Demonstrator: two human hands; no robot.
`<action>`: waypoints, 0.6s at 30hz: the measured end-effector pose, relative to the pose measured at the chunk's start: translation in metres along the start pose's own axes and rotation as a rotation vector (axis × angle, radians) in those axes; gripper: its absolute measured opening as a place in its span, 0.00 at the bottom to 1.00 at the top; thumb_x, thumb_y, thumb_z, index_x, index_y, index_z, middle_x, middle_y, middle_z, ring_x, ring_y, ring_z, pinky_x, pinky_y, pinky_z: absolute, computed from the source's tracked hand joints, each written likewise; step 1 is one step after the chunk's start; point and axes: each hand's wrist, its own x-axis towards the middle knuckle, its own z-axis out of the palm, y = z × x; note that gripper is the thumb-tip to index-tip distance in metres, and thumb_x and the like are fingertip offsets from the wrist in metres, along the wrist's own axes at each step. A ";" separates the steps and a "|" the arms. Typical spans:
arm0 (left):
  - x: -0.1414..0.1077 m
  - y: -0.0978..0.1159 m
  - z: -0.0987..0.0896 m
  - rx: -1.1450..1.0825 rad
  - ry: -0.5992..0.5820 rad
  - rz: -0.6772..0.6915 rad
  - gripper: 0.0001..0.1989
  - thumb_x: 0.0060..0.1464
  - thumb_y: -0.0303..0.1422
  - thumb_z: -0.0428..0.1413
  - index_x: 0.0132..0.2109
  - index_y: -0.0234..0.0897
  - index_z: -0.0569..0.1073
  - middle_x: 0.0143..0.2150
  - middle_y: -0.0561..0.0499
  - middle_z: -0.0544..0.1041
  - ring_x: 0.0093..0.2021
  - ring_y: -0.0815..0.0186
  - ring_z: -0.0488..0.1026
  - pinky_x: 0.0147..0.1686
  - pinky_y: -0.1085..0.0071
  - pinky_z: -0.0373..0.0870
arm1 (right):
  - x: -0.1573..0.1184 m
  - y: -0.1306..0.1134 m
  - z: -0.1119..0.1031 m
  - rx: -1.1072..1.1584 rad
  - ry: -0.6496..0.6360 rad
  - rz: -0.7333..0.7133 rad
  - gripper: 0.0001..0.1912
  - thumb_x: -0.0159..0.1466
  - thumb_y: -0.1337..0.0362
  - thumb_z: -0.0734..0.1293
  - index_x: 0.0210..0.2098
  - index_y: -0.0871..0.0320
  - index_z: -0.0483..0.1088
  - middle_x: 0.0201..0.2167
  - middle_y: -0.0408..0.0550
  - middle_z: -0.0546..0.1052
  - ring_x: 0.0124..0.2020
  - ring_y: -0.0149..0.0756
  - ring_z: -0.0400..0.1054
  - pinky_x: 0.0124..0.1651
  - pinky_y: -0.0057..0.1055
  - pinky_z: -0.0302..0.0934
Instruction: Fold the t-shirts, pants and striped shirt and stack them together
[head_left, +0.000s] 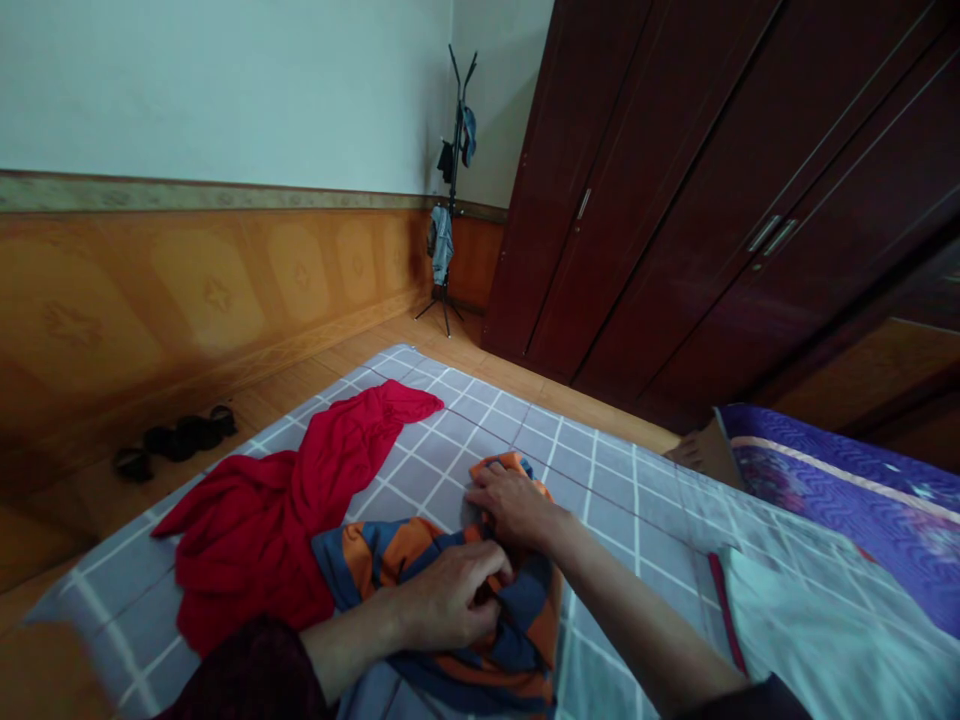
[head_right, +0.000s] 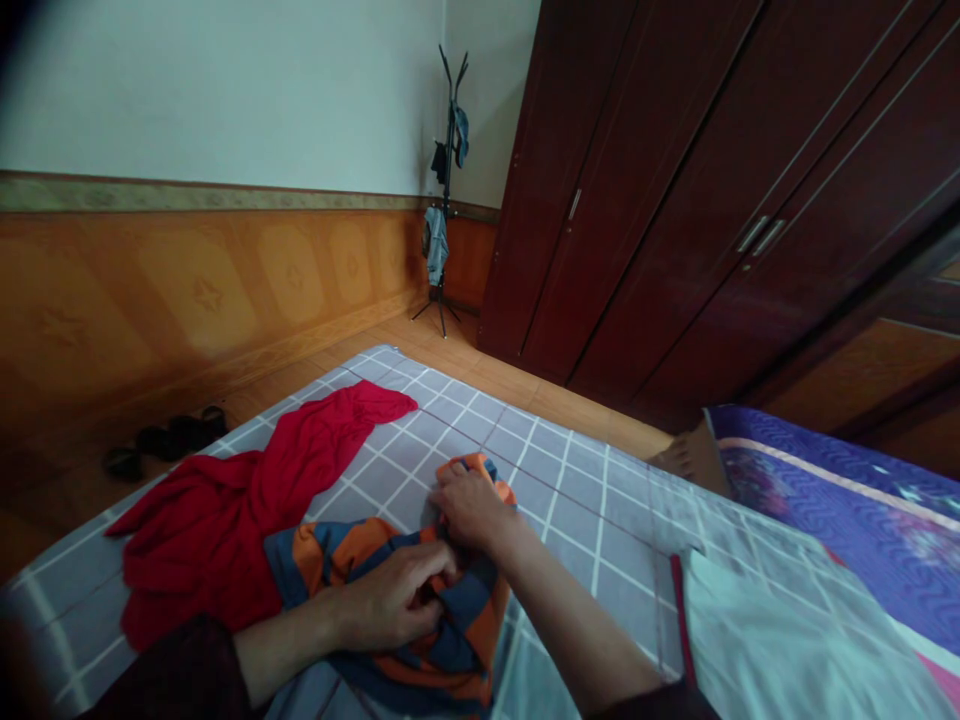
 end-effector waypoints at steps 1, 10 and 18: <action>0.000 0.000 -0.001 -0.001 -0.001 0.002 0.15 0.43 0.21 0.50 0.40 0.38 0.67 0.39 0.51 0.73 0.39 0.66 0.70 0.40 0.74 0.66 | -0.007 0.004 0.001 -0.026 0.009 0.040 0.09 0.56 0.68 0.64 0.36 0.57 0.74 0.40 0.53 0.74 0.46 0.44 0.65 0.46 0.37 0.57; -0.003 -0.001 0.004 -0.046 0.123 -0.091 0.33 0.47 0.26 0.56 0.60 0.39 0.56 0.57 0.45 0.68 0.56 0.61 0.66 0.57 0.65 0.61 | -0.133 0.050 -0.027 -0.176 0.331 0.579 0.08 0.60 0.67 0.59 0.31 0.58 0.71 0.28 0.51 0.73 0.32 0.41 0.67 0.31 0.32 0.57; 0.001 0.004 0.008 0.040 0.050 -0.074 0.31 0.45 0.25 0.57 0.58 0.42 0.64 0.50 0.48 0.74 0.48 0.61 0.71 0.50 0.64 0.67 | -0.250 -0.019 -0.044 -0.079 0.901 0.676 0.12 0.60 0.54 0.62 0.35 0.55 0.70 0.43 0.51 0.76 0.40 0.44 0.72 0.31 0.34 0.67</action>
